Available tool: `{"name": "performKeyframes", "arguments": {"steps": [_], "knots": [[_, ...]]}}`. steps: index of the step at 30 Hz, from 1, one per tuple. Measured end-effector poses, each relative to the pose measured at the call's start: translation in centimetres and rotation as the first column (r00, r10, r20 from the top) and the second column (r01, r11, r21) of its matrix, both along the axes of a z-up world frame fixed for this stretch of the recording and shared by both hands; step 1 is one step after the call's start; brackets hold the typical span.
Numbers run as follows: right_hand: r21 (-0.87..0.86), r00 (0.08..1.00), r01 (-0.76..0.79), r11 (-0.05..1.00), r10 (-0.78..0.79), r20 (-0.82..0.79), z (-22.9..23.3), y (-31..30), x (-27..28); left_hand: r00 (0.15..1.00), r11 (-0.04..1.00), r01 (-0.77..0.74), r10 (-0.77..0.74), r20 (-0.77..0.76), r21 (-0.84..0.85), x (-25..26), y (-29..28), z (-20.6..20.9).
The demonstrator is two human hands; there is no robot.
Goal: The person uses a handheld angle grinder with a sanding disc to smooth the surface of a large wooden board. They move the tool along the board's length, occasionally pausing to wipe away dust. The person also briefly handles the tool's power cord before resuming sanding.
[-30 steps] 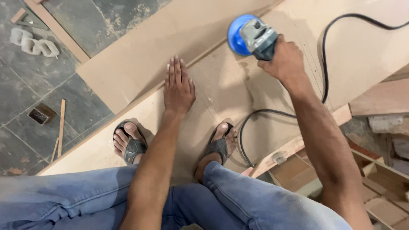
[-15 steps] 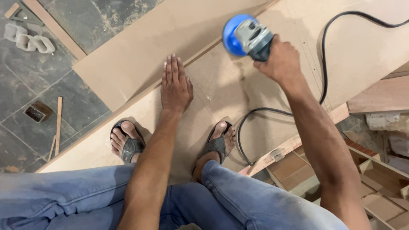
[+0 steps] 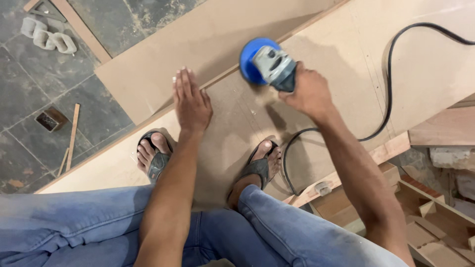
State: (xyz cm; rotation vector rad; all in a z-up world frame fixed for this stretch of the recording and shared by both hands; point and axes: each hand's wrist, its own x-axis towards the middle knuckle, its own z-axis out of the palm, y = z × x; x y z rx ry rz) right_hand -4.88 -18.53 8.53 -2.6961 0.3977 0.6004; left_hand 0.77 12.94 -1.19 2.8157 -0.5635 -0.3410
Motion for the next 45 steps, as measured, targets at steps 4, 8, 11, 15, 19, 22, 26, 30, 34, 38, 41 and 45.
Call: {"name": "performKeyframes", "arguments": {"steps": [4, 8, 11, 15, 19, 22, 26, 30, 34, 38, 41, 45], "knots": [[0.064, 0.998, -0.059, 0.996, 0.061, -0.023, 0.9, 3.7, 0.8, 0.991, 0.991, -0.130, 0.131, 0.025, -0.040, 0.2, 2.7, -0.4], [0.105, 0.988, -0.085, 0.991, 0.097, -0.120, 1.7, 6.4, 1.3, 0.985, 0.985, -0.161, 0.164, 0.051, -0.065, 0.4, 4.0, -0.3], [0.097, 0.989, -0.119, 0.988, 0.127, -0.078, 1.8, 6.6, 1.2, 0.989, 0.987, -0.126, 0.132, 0.065, -0.096, 0.6, 3.5, -0.1], [0.055, 0.988, -0.046, 0.997, 0.054, -0.145, 0.9, 4.8, 0.8, 0.997, 0.990, -0.066, 0.072, 0.041, -0.128, 0.3, 2.0, 0.1], [-0.026, 0.996, 0.019, 0.999, -0.021, -0.082, 0.0, 1.1, 0.2, 0.989, 0.989, 0.122, -0.128, -0.069, -0.088, -0.6, -1.2, 0.0], [-0.076, 0.997, 0.030, 0.997, -0.036, -0.068, -0.6, -0.8, -0.3, 0.957, 0.957, 0.275, -0.281, -0.069, -0.092, -1.5, -3.9, 0.0], [-0.093, 0.995, 0.056, 0.994, -0.063, -0.079, -1.8, -2.7, -0.3, 0.938, 0.940, 0.331, -0.337, -0.077, -0.078, -2.9, -5.6, 0.5], [-0.183, 0.998, 0.037, 0.982, -0.044, -0.036, -2.5, -5.9, -0.3, 0.942, 0.941, 0.325, -0.331, -0.061, -0.100, -3.5, -6.0, 0.9], [-0.177, 0.986, 0.165, 0.970, -0.161, 0.038, -1.2, -9.8, -0.6, 0.910, 0.906, 0.410, -0.414, -0.020, -0.101, -3.5, -6.5, 1.0], [-0.114, 0.979, 0.189, 0.975, -0.177, 0.106, -0.5, -10.5, -0.6, 0.929, 0.923, 0.368, -0.369, 0.006, -0.115, -3.3, -5.7, 1.2], [-0.079, 0.990, 0.105, 0.991, -0.096, 0.107, -0.8, -7.8, -0.6, 0.965, 0.968, 0.231, -0.241, -0.099, -0.101, -2.9, -3.3, 1.7], [0.022, 0.999, 0.013, 1.000, -0.013, 0.039, -0.7, -1.5, -0.2, 0.998, 0.999, 0.041, -0.041, -0.037, -0.005, -1.8, 0.9, 1.9]]}}
